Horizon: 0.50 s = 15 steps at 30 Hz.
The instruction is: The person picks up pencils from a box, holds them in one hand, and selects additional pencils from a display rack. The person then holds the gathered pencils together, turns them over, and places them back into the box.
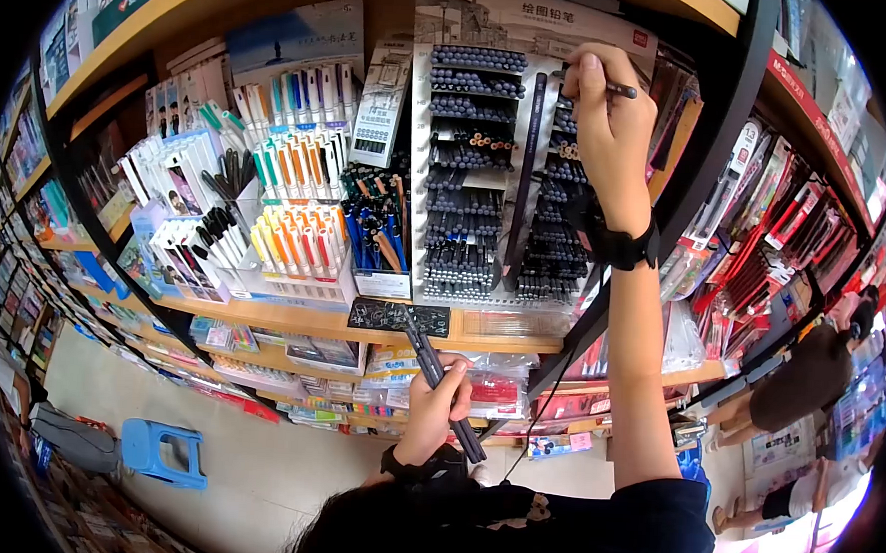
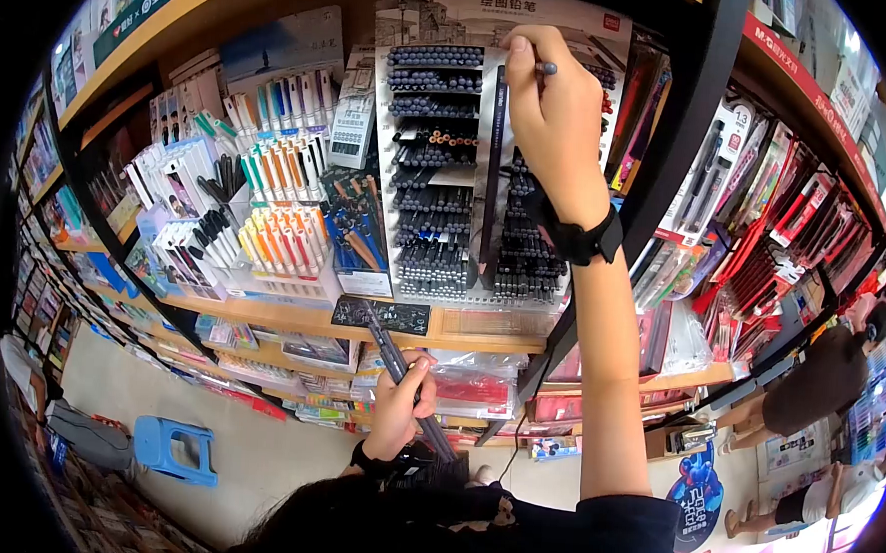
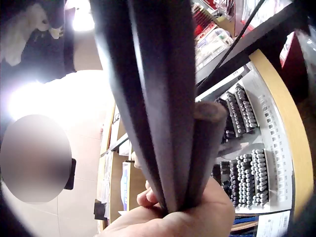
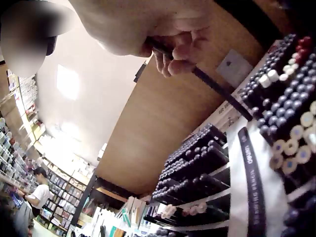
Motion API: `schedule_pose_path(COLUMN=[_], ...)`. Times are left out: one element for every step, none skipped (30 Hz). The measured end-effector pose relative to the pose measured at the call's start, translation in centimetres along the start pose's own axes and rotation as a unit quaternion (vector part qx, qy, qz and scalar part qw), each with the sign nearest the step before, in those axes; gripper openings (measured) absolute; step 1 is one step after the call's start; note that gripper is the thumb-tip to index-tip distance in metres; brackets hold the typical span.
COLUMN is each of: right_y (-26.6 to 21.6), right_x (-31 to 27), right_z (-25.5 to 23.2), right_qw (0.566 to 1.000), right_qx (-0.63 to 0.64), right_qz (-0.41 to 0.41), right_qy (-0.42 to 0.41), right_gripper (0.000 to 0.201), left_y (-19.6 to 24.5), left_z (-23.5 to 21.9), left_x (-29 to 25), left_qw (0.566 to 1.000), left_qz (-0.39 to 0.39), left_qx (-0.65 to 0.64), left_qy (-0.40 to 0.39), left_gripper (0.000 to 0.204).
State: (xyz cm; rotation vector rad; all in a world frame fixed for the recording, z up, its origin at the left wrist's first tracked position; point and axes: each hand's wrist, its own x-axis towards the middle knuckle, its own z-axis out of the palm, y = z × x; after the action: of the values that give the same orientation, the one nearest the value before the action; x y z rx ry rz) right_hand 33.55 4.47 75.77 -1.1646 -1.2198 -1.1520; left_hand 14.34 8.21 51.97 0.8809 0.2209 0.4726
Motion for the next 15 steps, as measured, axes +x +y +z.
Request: schedule_pose_path(right_y=[0.1, 0.2, 0.5, 1.3, 1.3, 1.5, 1.7, 1.8, 1.8, 1.9, 2.1, 2.2, 2.0, 1.7, 0.9], right_x=[0.1, 0.2, 0.4, 0.7, 0.7, 0.9, 1.1, 1.1, 1.1, 1.1, 1.3, 1.4, 1.2, 1.2, 1.1], right_z=[0.0, -0.1, -0.3, -0.4, -0.7, -0.7, -0.8, -0.6, -0.4, -0.2, -0.1, 0.2, 0.5, 0.3, -0.3], right_qw=[1.000, 0.999, 0.997, 0.997, 0.989, 0.990, 0.990, 0.991, 0.994, 0.996, 0.997, 0.996, 0.996, 0.997, 0.995], right_qx=[0.001, 0.002, 0.003, 0.068, 0.127, 0.124, 0.120, 0.117, 0.095, 0.073, 0.071, 0.070, 0.071, 0.048, 0.092], right_qz=[0.022, 0.044, 0.066, 0.023, 0.080, 0.072, 0.065, 0.064, 0.044, 0.023, 0.021, 0.012, 0.008, -0.033, -0.008], right_qy=[-0.013, -0.027, -0.040, -0.016, -0.004, 0.008, 0.020, 0.020, 0.028, 0.037, 0.037, 0.046, 0.052, 0.059, 0.044], right_gripper=[0.011, 0.016, 0.022, 0.028, 0.032, 0.033, 0.034, 0.034, 0.034, 0.034, 0.034, 0.035, 0.035, 0.034, 0.033], left_y=[0.0, 0.0, 0.1, 0.1, 0.1, 0.0, 0.0, -0.1, -0.1, 0.0, 0.2, 0.4, 0.3, 0.5, 0.4], left_z=[0.0, 0.0, 0.0, 0.0, -0.2, -0.3, -0.4, -0.4, -0.4, -0.4, -0.4, -0.4, -0.5, -0.6, -0.9], left_x=[0.0, 0.0, 0.0, 0.0, 0.0, 0.1, 0.1, 0.2, 0.2, 0.3, 0.5, 0.5, 0.3, 0.2, 0.3], left_qw=[1.000, 1.000, 1.000, 1.000, 1.000, 1.000, 1.000, 0.999, 1.000, 1.000, 1.000, 1.000, 1.000, 1.000, 0.999], left_qz=[-0.007, -0.005, -0.005, -0.006, -0.003, -0.001, 0.000, -0.001, -0.002, -0.003, -0.003, -0.002, -0.004, -0.008, -0.007], left_qx=[0.010, 0.008, 0.008, 0.007, 0.005, -0.012, -0.028, -0.029, -0.018, -0.007, -0.007, -0.004, -0.002, -0.023, -0.038], left_qy=[-0.002, -0.001, 0.002, 0.006, 0.005, -0.003, -0.012, -0.014, -0.017, -0.019, -0.022, -0.017, -0.006, -0.003, -0.006], left_gripper=[0.012, 0.012, 0.012, 0.012, 0.012, 0.013, 0.014, 0.014, 0.013, 0.013, 0.013, 0.013, 0.014, 0.015, 0.016])
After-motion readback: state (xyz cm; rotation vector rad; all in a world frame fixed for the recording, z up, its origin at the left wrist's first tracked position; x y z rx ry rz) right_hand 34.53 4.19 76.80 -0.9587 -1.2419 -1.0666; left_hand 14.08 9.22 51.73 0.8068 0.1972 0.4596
